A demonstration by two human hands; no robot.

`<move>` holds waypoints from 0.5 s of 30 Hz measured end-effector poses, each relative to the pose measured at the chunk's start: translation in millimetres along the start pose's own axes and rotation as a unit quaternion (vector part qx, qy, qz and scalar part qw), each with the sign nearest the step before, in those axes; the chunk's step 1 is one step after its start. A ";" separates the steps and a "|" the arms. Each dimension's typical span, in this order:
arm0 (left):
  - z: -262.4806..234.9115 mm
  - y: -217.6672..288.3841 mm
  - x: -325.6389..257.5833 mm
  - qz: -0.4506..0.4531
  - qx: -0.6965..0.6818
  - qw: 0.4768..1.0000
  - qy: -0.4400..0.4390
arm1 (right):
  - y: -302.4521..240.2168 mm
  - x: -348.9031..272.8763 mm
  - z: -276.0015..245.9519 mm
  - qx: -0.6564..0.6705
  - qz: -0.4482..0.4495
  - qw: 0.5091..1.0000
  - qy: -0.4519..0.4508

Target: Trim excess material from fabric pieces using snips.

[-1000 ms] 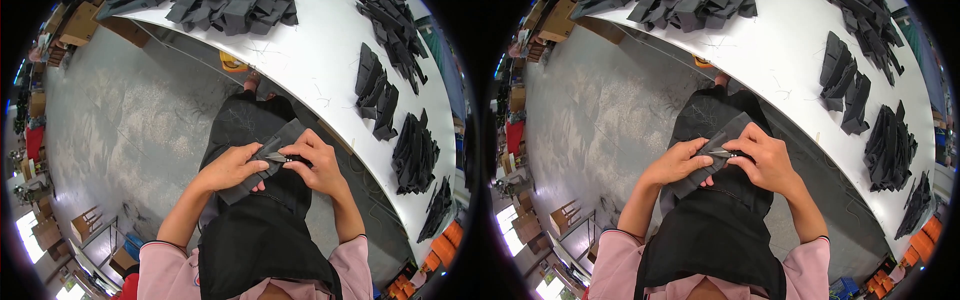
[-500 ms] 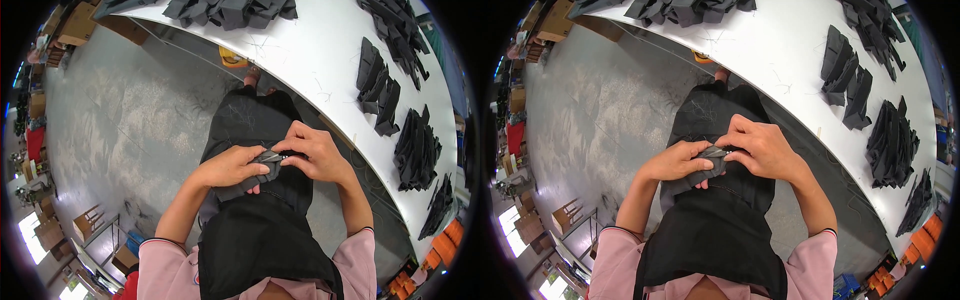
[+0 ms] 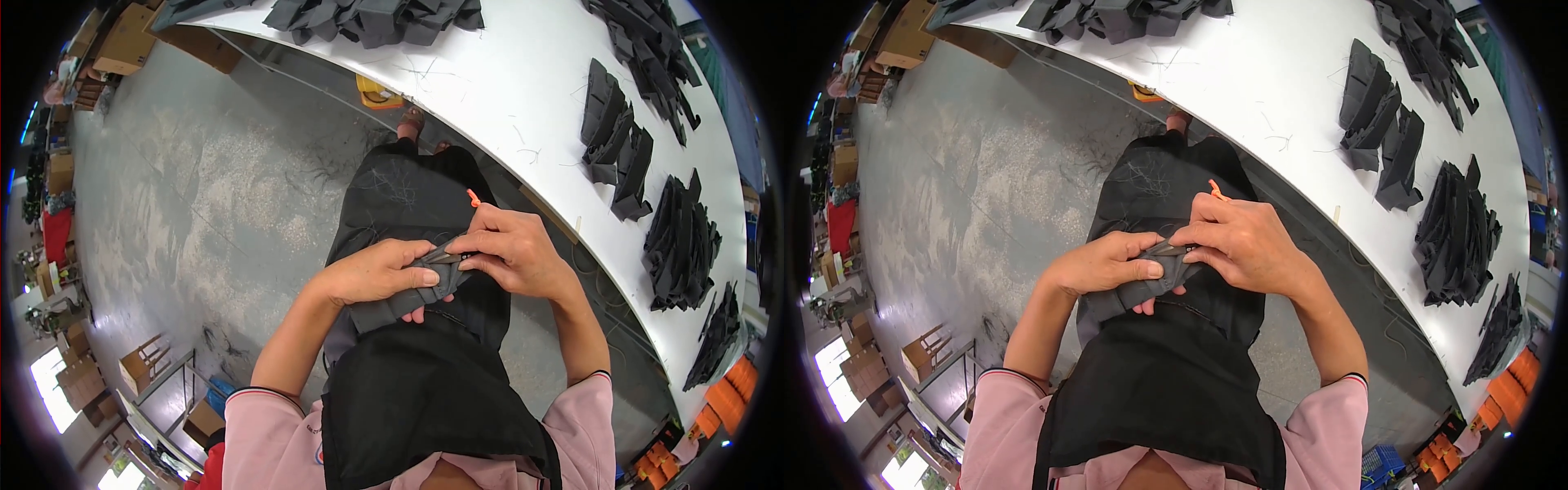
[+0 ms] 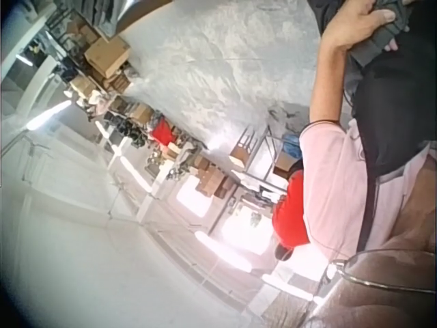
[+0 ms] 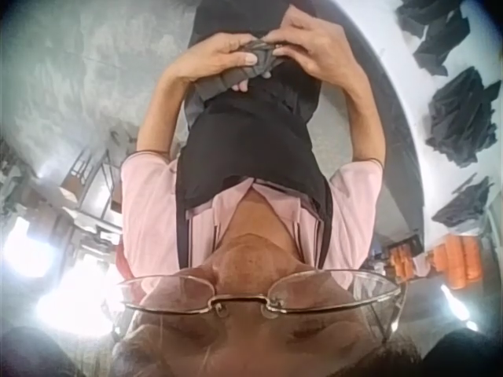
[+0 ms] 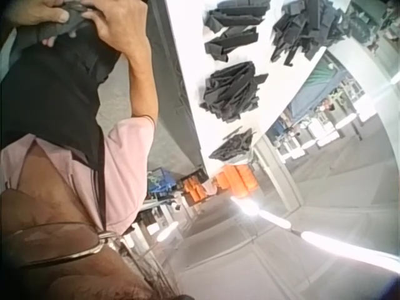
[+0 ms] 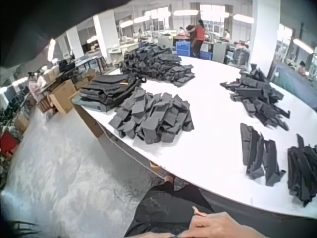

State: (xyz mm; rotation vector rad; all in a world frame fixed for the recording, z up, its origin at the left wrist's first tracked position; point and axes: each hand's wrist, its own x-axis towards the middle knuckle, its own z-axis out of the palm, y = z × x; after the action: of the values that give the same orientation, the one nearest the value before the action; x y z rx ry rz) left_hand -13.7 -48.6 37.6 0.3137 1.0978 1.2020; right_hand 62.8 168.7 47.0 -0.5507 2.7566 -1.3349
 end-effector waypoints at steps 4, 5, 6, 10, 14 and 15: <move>-1.0 0.4 0.7 0.000 0.007 0.999 0.041 | -5.8 -11.4 -0.2 0.026 0.040 0.998 0.041; -1.3 1.2 2.3 0.007 0.014 0.998 0.056 | -7.4 -12.3 3.2 0.023 0.042 0.998 0.042; -0.8 1.4 4.4 0.008 0.015 0.998 0.053 | -8.9 -10.7 10.3 0.022 0.060 0.994 0.089; 2.2 -5.0 8.1 0.030 -0.018 0.992 0.123 | -18.9 -6.6 18.2 -0.007 0.115 0.978 0.171; -0.7 -12.3 12.1 0.120 -0.117 0.962 0.217 | -33.1 -24.7 29.6 -0.011 0.132 0.955 0.264; 1.1 -11.7 14.1 0.139 -0.144 0.954 0.221 | -30.6 -26.9 37.2 0.003 0.135 0.954 0.269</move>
State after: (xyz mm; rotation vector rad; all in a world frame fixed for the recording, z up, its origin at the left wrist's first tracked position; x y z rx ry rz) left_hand -6.7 -40.7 22.6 -0.0356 1.2654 1.7188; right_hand 103.8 131.9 43.5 0.2343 3.0706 -1.6100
